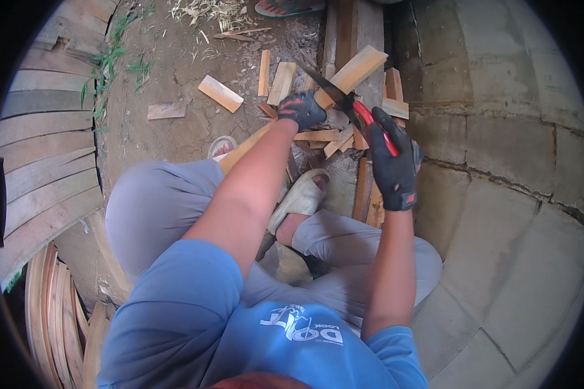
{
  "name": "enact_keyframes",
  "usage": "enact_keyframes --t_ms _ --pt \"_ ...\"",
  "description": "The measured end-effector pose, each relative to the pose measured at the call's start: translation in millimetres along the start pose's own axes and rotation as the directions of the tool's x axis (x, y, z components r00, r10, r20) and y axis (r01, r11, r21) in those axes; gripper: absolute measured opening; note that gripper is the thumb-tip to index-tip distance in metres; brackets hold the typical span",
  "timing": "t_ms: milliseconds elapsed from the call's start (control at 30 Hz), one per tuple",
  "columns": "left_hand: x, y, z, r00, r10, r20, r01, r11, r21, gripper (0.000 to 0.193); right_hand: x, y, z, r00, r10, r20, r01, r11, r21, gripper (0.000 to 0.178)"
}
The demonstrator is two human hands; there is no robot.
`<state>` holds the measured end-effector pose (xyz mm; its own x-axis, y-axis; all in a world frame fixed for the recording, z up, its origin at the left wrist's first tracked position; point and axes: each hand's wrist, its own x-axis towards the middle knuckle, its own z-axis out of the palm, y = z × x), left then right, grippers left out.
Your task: The person sits on the ground and uses a hand saw to cut small pieces of wood. They hold the wood with one hand and saw with the other, producing wood shavings and cut pieces that accumulate on the ground.
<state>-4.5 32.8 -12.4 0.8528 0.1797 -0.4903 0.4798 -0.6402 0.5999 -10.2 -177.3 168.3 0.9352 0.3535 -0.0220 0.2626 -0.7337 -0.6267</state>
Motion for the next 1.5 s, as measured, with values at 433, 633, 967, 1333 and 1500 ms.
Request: enact_keyframes --t_ms 433,633,967,1333,1500 --pt "-54 1 56 0.996 0.083 0.017 -0.084 0.979 0.184 0.054 -83 -16 -51 0.997 -0.039 0.069 0.039 0.999 -0.003 0.031" --pt "-60 -11 54 0.999 -0.031 0.045 0.019 0.969 0.248 0.065 -156 -11 -155 0.873 0.482 -0.074 -0.409 0.806 0.427 0.034" --pt "-100 -19 24 1.000 -0.012 0.028 -0.002 0.883 0.470 0.061 -113 32 -169 0.864 0.274 -0.423 -0.026 0.862 0.506 0.037" --pt "-33 56 9 0.978 0.199 -0.067 -0.132 0.829 0.544 0.076 -61 110 -75 0.927 -0.003 -0.375 0.054 0.990 0.126 0.035" --pt "-23 104 16 0.982 0.186 -0.039 -0.128 0.799 0.587 0.076 -58 119 -73 0.891 -0.013 -0.453 0.076 0.990 0.122 0.037"
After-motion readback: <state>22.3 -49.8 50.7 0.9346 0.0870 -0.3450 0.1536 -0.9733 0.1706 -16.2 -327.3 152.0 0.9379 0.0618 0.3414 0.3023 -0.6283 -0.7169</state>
